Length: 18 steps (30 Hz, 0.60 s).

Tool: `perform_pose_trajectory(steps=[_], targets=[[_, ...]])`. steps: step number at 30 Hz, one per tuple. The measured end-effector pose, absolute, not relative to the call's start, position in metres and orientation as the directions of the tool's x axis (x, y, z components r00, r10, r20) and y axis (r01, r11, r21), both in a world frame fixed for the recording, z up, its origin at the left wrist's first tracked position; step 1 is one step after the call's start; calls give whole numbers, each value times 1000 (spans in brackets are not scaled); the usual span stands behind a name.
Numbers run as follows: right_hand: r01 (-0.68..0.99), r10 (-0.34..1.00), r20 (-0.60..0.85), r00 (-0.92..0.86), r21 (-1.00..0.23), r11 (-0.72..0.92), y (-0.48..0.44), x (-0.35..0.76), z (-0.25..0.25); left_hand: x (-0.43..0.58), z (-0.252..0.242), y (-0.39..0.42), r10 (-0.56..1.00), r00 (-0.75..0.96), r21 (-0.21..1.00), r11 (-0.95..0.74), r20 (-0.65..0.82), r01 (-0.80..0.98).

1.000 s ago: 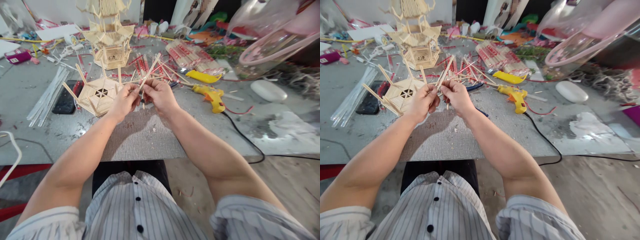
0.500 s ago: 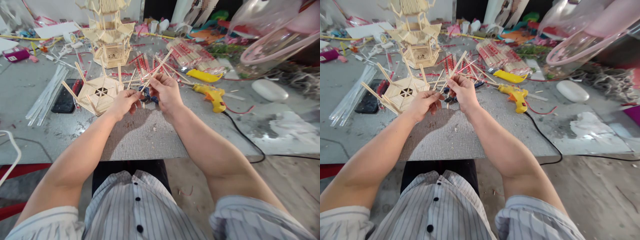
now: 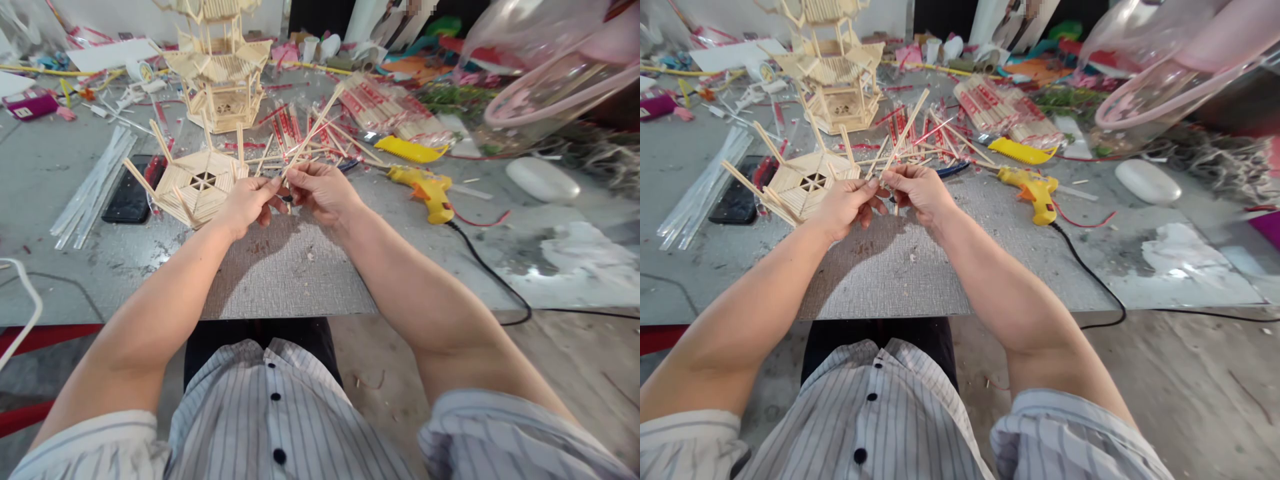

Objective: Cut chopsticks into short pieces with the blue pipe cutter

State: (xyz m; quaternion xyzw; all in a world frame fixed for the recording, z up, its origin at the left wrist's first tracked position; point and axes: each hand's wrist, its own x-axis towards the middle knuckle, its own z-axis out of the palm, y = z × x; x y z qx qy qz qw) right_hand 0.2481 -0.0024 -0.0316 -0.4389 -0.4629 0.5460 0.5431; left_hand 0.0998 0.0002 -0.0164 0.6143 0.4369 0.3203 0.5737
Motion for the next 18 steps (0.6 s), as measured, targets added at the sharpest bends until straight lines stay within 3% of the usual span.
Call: perform_pose_trajectory(steps=[5,7,9,11,13,16,18], targets=[[-116,998,61,-35,-992,56,-5,243,-28,101,-17,-2,906,423,987,-46,-25,157],[30,992,122,-27,-992,123,-6,249,-22,101,-17,-2,923,383,983,-106,40,152],[303,976,218,3,-930,207,-6,264,-14,101,-17,-1,938,329,976,-162,107,144],[649,947,320,32,-727,224,-7,284,-8,100,-18,0,945,284,968,-207,160,143],[883,961,277,-3,-450,133,-9,303,-5,98,-20,3,944,260,956,-247,201,158],[994,1000,-8,23,-104,-23,-13,314,-8,96,-24,6,929,251,930,-320,271,180],[999,994,-110,-3,-51,-2,-16,311,-10,95,-26,7,914,251,911,-368,318,187]])
